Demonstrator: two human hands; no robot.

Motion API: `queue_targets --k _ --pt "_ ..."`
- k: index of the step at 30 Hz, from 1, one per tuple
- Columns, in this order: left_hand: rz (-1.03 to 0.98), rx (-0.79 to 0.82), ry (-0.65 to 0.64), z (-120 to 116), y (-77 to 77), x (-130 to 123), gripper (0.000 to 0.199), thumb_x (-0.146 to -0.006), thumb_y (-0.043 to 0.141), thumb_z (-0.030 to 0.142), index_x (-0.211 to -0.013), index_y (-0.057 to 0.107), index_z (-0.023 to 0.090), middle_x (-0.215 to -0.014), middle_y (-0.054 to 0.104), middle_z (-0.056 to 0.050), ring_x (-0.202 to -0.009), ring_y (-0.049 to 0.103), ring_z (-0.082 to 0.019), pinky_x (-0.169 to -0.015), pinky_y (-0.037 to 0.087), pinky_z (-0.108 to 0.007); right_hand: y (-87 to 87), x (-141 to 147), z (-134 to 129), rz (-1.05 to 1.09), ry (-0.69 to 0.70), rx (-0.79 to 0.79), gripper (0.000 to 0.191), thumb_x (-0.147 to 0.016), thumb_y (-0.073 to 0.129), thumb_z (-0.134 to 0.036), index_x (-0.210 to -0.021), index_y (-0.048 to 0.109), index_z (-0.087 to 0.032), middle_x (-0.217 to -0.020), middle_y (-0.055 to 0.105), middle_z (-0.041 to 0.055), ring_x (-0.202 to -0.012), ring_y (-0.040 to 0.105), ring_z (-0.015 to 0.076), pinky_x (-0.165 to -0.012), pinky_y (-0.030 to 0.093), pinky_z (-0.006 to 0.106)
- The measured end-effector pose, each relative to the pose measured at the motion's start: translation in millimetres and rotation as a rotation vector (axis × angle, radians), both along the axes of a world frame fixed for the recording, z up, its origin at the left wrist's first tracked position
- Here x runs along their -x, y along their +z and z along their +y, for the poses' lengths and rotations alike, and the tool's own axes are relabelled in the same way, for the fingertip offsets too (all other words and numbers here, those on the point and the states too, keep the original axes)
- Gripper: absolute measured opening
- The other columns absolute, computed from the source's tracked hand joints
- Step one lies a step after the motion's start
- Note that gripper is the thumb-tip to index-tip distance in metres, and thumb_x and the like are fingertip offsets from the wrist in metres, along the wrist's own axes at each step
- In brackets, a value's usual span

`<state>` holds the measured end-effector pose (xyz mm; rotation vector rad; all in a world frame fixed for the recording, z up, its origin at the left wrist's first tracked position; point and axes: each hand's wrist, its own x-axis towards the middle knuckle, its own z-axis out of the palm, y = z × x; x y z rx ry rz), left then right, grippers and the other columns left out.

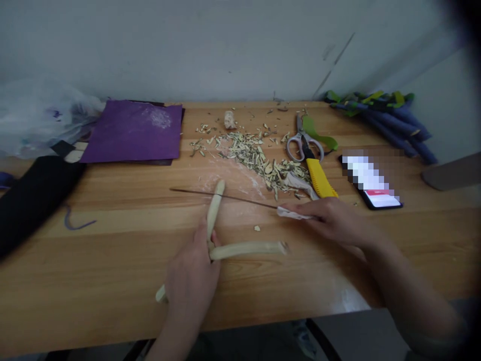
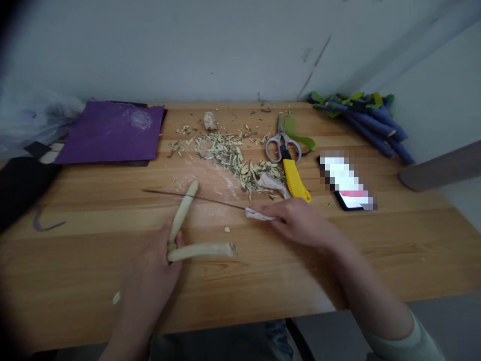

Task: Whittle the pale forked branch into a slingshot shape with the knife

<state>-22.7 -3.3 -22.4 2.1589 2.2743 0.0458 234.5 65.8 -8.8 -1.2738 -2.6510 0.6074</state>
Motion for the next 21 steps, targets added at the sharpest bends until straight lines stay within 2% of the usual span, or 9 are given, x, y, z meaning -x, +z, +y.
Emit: queue_targets --k 2,5,8,13,18,21 --pt "0.022 -0.006 -0.006 0 0.0 1 0.04 -0.085 0.039 0.03 -0.122 0.045 0.019 -0.074 0.066 -0.004 -0.053 0.059 -0.018 -0.045 0.037 -0.026 -0.1 -2 0 -0.005 -0.007 -0.006 0.041 -0.079 0.04 -0.01 -0.113 0.057 -0.027 -0.095 0.068 -0.0003 -0.082 0.064 0.0167 -0.07 0.049 0.026" --pt "0.058 -0.002 -0.096 -5 -2.2 -3 0.04 -0.083 0.042 0.029 -0.122 0.047 0.019 -0.067 0.064 -0.003 -0.052 0.058 -0.017 -0.047 0.038 -0.026 -9.7 14 -3 0.027 -0.005 -0.007 0.038 -0.081 0.041 -0.015 -0.113 0.057 -0.028 -0.105 0.064 -0.0007 -0.087 0.062 0.0171 -0.073 0.049 0.028" --pt "0.102 -0.021 -0.099 -8 -4.1 -6 0.039 -0.083 0.042 0.029 -0.121 0.048 0.02 -0.065 0.063 -0.003 -0.052 0.058 -0.017 -0.048 0.039 -0.025 -15.9 24 -2 0.078 -0.009 0.012 0.036 -0.083 0.041 -0.018 -0.114 0.055 -0.027 -0.11 0.062 -0.0004 -0.092 0.061 0.0164 -0.077 0.048 0.028" --pt "0.109 0.015 -0.14 -8 -4.3 -7 0.039 -0.084 0.041 0.03 -0.122 0.047 0.022 -0.063 0.063 -0.002 -0.051 0.058 -0.016 -0.046 0.038 -0.024 -9.6 11 3 0.058 0.073 0.099 0.036 -0.083 0.042 -0.016 -0.113 0.056 -0.028 -0.106 0.064 -0.0002 -0.091 0.061 0.0154 -0.077 0.047 0.027" --pt "0.166 0.025 -0.129 -10 -2.6 -13 0.038 -0.084 0.04 0.028 -0.12 0.049 0.021 -0.058 0.06 -0.002 -0.051 0.058 -0.015 -0.047 0.038 -0.023 -16.1 28 -4 0.051 -0.019 0.009 0.035 -0.083 0.043 -0.018 -0.115 0.055 -0.027 -0.108 0.063 0.0009 -0.09 0.061 0.0169 -0.076 0.048 0.028" --pt "0.15 0.028 -0.095 -9 -2.2 -8 0.037 -0.084 0.039 0.029 -0.119 0.049 0.022 -0.061 0.061 -0.002 -0.05 0.057 -0.016 -0.046 0.037 -0.024 -12.5 23 -4 0.054 0.016 0.024 0.036 -0.082 0.043 -0.017 -0.115 0.055 -0.027 -0.109 0.062 0.0007 -0.092 0.061 0.0169 -0.078 0.048 0.029"
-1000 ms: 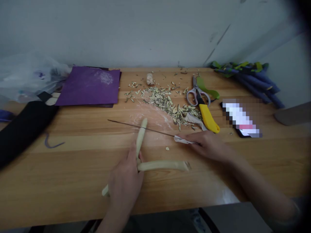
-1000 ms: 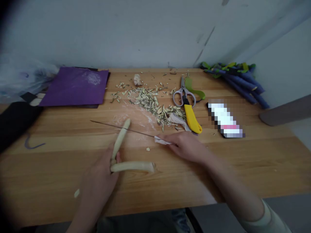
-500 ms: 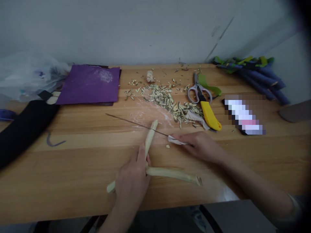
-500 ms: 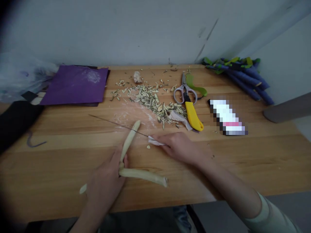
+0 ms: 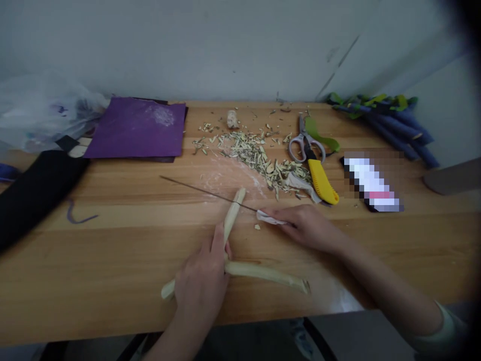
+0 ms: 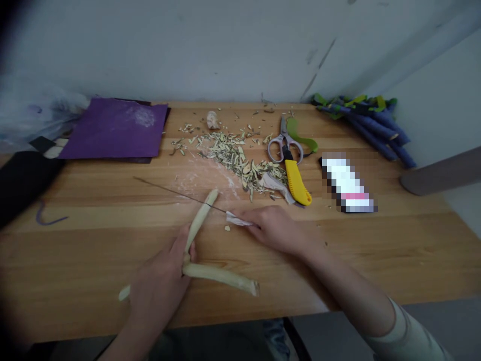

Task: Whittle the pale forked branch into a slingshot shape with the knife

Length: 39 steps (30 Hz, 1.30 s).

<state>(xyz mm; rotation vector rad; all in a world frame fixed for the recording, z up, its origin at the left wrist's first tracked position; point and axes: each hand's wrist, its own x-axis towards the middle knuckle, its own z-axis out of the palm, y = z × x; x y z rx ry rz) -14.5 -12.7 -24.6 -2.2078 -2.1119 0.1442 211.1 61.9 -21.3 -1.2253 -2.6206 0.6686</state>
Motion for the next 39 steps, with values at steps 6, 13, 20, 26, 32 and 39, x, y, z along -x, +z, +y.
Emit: queue_targets --k 6,13,20,26,32,39 --pt "-0.037 -0.01 0.078 5 -1.3 10 0.039 -0.085 0.037 0.028 -0.122 0.045 0.018 -0.067 0.063 -0.003 -0.051 0.058 -0.018 -0.045 0.037 -0.027 9.7 -23 2 -0.05 0.001 -0.01 0.039 -0.081 0.041 -0.013 -0.114 0.055 -0.028 -0.109 0.062 -0.0008 -0.092 0.061 0.0164 -0.077 0.049 0.028" --pt "0.007 -0.019 -0.094 -7 -3.6 -1 0.04 -0.085 0.037 0.026 -0.124 0.044 0.022 -0.069 0.063 -0.002 -0.051 0.058 -0.016 -0.045 0.038 -0.026 -6.8 14 -6 -0.02 -0.033 -0.016 0.034 -0.085 0.042 -0.021 -0.116 0.054 -0.028 -0.11 0.062 0.0012 -0.092 0.061 0.017 -0.078 0.048 0.029" --pt "-0.042 0.035 -0.05 -2 0.5 0 0.04 -0.085 0.037 0.026 -0.124 0.044 0.021 -0.073 0.065 -0.004 -0.052 0.059 -0.017 -0.045 0.04 -0.026 -2.3 10 -6 -0.049 0.017 -0.01 0.034 -0.085 0.041 -0.02 -0.117 0.053 -0.027 -0.114 0.059 0.0003 -0.092 0.061 0.0164 -0.076 0.047 0.027" --pt "-0.031 0.049 0.067 6 1.3 -2 0.041 -0.086 0.036 0.027 -0.126 0.041 0.019 -0.071 0.064 -0.004 -0.053 0.059 -0.019 -0.046 0.039 -0.027 4.9 0 -5 -0.124 0.014 -0.077 0.037 -0.086 0.038 -0.021 -0.12 0.05 -0.027 -0.105 0.064 0.0019 -0.086 0.063 0.0171 -0.072 0.047 0.028" --pt "0.005 -0.045 0.115 4 -3.3 22 0.043 -0.086 0.036 0.029 -0.127 0.038 0.018 -0.073 0.064 -0.004 -0.054 0.058 -0.019 -0.048 0.038 -0.028 16.5 -33 2 -0.123 0.031 -0.005 0.036 -0.08 0.041 -0.015 -0.109 0.059 -0.027 -0.095 0.068 -0.0002 -0.08 0.064 0.0163 -0.066 0.047 0.025" --pt "0.053 -0.088 -0.131 -2 -7.4 8 0.037 -0.086 0.035 0.025 -0.12 0.047 0.017 -0.064 0.06 -0.002 -0.048 0.056 -0.015 -0.044 0.037 -0.025 3.8 4 -10 -0.099 -0.011 -0.08 0.037 -0.082 0.041 -0.018 -0.115 0.055 -0.028 -0.103 0.065 0.0007 -0.083 0.063 0.0168 -0.071 0.048 0.026"
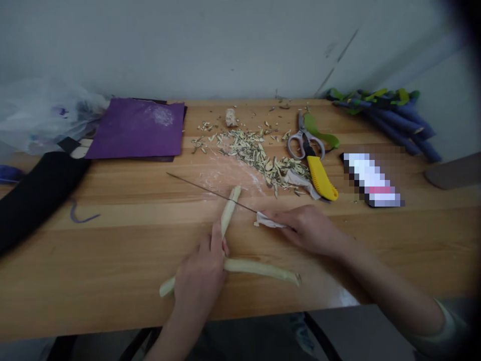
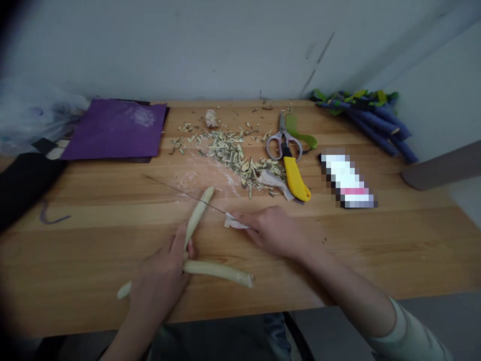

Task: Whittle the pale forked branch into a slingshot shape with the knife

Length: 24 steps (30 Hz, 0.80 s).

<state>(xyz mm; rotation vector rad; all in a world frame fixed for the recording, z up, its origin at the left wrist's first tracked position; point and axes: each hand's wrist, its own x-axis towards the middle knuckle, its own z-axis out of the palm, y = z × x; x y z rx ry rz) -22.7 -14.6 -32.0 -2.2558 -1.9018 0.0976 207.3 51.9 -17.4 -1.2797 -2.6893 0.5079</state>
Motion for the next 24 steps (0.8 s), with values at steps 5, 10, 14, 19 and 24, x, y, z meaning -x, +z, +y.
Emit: queue_targets --k 5,10,14,19,24 --pt "0.009 -0.054 -0.076 -3 -1.1 -6 0.037 -0.086 0.036 0.027 -0.119 0.049 0.016 -0.062 0.059 0.0 -0.046 0.054 -0.014 -0.042 0.035 -0.026 -7.2 15 -6 -0.018 -0.063 -0.028 0.037 -0.081 0.044 -0.018 -0.116 0.055 -0.026 -0.094 0.068 0.0028 -0.079 0.064 0.0175 -0.068 0.048 0.026" --pt "-0.015 -0.095 -0.078 -8 -1.0 -9 0.037 -0.084 0.043 0.027 -0.119 0.05 0.019 -0.058 0.059 0.002 -0.046 0.055 -0.014 -0.043 0.035 -0.025 -8.8 14 -3 0.019 -0.064 -0.03 0.037 -0.081 0.045 -0.018 -0.115 0.055 -0.029 -0.095 0.068 0.0008 -0.08 0.064 0.0158 -0.069 0.047 0.024" --pt "-0.133 -0.033 -0.028 -6 1.7 -5 0.037 -0.082 0.044 0.028 -0.118 0.05 0.021 -0.064 0.063 0.001 -0.046 0.055 -0.015 -0.044 0.038 -0.025 -4.2 10 -1 0.01 -0.056 -0.02 0.037 -0.082 0.044 -0.018 -0.115 0.055 -0.027 -0.096 0.067 0.0018 -0.08 0.064 0.0161 -0.069 0.047 0.025" --pt "-0.251 0.037 -0.007 -3 5.6 0 0.037 -0.084 0.04 0.032 -0.119 0.048 0.022 -0.07 0.066 0.0 -0.05 0.059 -0.016 -0.047 0.041 -0.026 -1.0 5 -1 0.017 0.003 -0.006 0.038 -0.082 0.044 -0.017 -0.117 0.054 -0.027 -0.1 0.066 0.0019 -0.081 0.064 0.0157 -0.069 0.047 0.025" --pt "-0.23 0.089 0.059 1 6.2 1 0.038 -0.084 0.041 0.031 -0.12 0.047 0.023 -0.07 0.066 -0.001 -0.052 0.06 -0.017 -0.046 0.039 -0.026 1.8 2 -1 0.006 0.001 0.002 0.04 -0.081 0.043 -0.015 -0.119 0.052 -0.025 -0.1 0.066 0.0032 -0.079 0.064 0.016 -0.067 0.047 0.025"
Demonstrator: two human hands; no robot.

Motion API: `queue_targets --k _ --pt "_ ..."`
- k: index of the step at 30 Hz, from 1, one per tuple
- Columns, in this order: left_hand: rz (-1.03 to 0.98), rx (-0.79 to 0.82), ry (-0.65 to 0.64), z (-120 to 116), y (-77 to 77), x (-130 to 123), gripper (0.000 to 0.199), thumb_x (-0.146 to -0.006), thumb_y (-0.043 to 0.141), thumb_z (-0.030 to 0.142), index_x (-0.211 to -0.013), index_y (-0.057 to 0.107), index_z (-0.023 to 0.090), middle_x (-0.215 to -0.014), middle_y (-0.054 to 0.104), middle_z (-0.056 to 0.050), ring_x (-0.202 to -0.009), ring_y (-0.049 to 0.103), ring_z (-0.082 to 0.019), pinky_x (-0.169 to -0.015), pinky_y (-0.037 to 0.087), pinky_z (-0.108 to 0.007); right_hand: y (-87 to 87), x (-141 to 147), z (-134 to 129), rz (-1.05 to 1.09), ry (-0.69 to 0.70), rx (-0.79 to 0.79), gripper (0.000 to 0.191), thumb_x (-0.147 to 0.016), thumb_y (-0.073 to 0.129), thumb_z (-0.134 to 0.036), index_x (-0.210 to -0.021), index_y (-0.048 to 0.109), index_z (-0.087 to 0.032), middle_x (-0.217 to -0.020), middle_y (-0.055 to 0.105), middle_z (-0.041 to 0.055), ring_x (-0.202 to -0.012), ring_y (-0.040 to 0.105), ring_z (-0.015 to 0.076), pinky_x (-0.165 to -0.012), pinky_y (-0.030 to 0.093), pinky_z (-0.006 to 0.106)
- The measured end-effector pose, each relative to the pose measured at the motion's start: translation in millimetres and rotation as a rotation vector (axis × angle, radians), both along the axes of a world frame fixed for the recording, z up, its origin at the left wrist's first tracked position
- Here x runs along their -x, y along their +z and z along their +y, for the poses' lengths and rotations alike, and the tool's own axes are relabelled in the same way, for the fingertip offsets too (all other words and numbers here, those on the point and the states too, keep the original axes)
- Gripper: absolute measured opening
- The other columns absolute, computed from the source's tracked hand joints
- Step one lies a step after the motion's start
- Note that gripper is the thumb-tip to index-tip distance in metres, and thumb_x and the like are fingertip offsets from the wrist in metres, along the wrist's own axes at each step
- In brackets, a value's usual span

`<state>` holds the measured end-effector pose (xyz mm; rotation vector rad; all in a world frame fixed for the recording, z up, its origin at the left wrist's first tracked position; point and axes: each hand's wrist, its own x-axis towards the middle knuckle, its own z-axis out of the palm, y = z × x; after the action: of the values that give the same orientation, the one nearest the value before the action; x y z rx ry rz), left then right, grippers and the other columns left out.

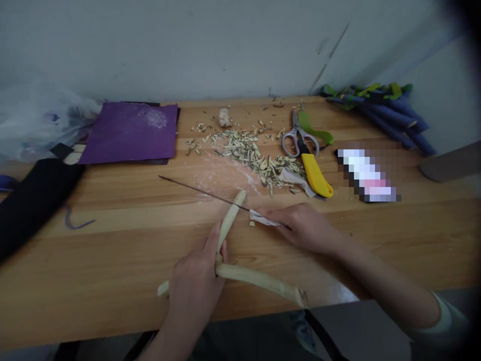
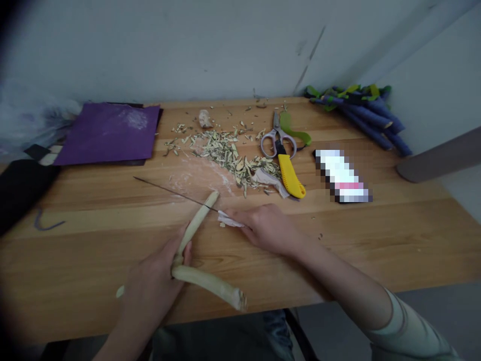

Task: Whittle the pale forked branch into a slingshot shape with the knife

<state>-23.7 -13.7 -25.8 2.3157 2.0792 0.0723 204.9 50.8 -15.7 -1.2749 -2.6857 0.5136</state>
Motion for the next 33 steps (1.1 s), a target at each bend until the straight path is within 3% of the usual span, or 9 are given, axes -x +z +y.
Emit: queue_targets --k 4,8,11,14,18,24,29,33 --pt "0.116 -0.065 0.146 7 -2.0 17 0.041 -0.085 0.039 0.031 -0.126 0.041 0.022 -0.078 0.067 -0.003 -0.054 0.059 -0.018 -0.045 0.036 -0.027 5.0 -10 1 -0.001 -0.005 -0.002 0.036 -0.083 0.041 -0.017 -0.116 0.055 -0.023 -0.096 0.067 0.0034 -0.075 0.064 0.0153 -0.066 0.046 0.026" --pt "0.176 -0.13 0.122 8 -5.4 32 0.043 -0.085 0.039 0.033 -0.126 0.04 0.022 -0.08 0.067 -0.003 -0.052 0.058 -0.018 -0.045 0.036 -0.027 5.4 -19 3 -0.009 0.05 0.024 0.036 -0.083 0.041 -0.017 -0.115 0.055 -0.026 -0.096 0.068 0.0011 -0.077 0.063 0.0147 -0.065 0.044 0.024" --pt "0.171 -0.14 0.023 1 -8.5 20 0.04 -0.084 0.04 0.03 -0.123 0.045 0.02 -0.07 0.065 -0.002 -0.048 0.057 -0.016 -0.044 0.035 -0.026 1.2 -15 3 -0.032 0.027 0.016 0.036 -0.082 0.042 -0.016 -0.113 0.056 -0.025 -0.088 0.069 0.0016 -0.073 0.064 0.0153 -0.062 0.044 0.024" --pt "0.133 -0.095 -0.118 -7 -9.3 -6 0.041 -0.084 0.041 0.025 -0.124 0.044 0.019 -0.063 0.062 0.0 -0.047 0.056 -0.014 -0.043 0.035 -0.024 -3.3 -3 3 -0.014 0.013 0.005 0.038 -0.081 0.042 -0.015 -0.116 0.055 -0.024 -0.099 0.067 0.0037 -0.079 0.063 0.0165 -0.067 0.045 0.025" --pt "0.055 -0.054 -0.096 -9 -4.1 -21 0.041 -0.084 0.04 0.027 -0.125 0.043 0.022 -0.069 0.065 0.0 -0.051 0.058 -0.014 -0.044 0.037 -0.023 -4.9 4 3 -0.017 -0.001 0.027 0.042 -0.082 0.04 -0.015 -0.122 0.049 -0.024 -0.1 0.066 0.0038 -0.079 0.064 0.0166 -0.068 0.047 0.026" --pt "-0.131 0.066 -0.159 -2 1.8 0 0.04 -0.085 0.037 0.028 -0.125 0.04 0.023 -0.084 0.067 -0.001 -0.06 0.061 -0.015 -0.052 0.044 -0.025 -4.0 0 0 0.032 0.031 0.052 0.038 -0.086 0.038 -0.02 -0.122 0.048 -0.027 -0.116 0.058 0.001 -0.091 0.061 0.0172 -0.077 0.046 0.029" --pt "0.053 0.021 -0.03 -2 -1.4 -11 0.041 -0.085 0.039 0.027 -0.125 0.041 0.022 -0.071 0.064 -0.001 -0.053 0.058 -0.017 -0.048 0.04 -0.026 -3.9 7 -3 0.028 -0.018 0.11 0.035 -0.085 0.04 -0.019 -0.117 0.052 -0.026 -0.105 0.064 0.0019 -0.086 0.062 0.0175 -0.074 0.046 0.028" --pt "0.113 0.006 -0.005 1 -0.4 -13 0.04 -0.085 0.039 0.026 -0.125 0.041 0.021 -0.075 0.061 -0.002 -0.056 0.057 -0.016 -0.05 0.038 -0.026 -1.3 4 -1 0.049 -0.038 0.135 0.038 -0.083 0.041 -0.015 -0.119 0.051 -0.026 -0.108 0.063 0.0014 -0.087 0.062 0.0168 -0.073 0.046 0.027"
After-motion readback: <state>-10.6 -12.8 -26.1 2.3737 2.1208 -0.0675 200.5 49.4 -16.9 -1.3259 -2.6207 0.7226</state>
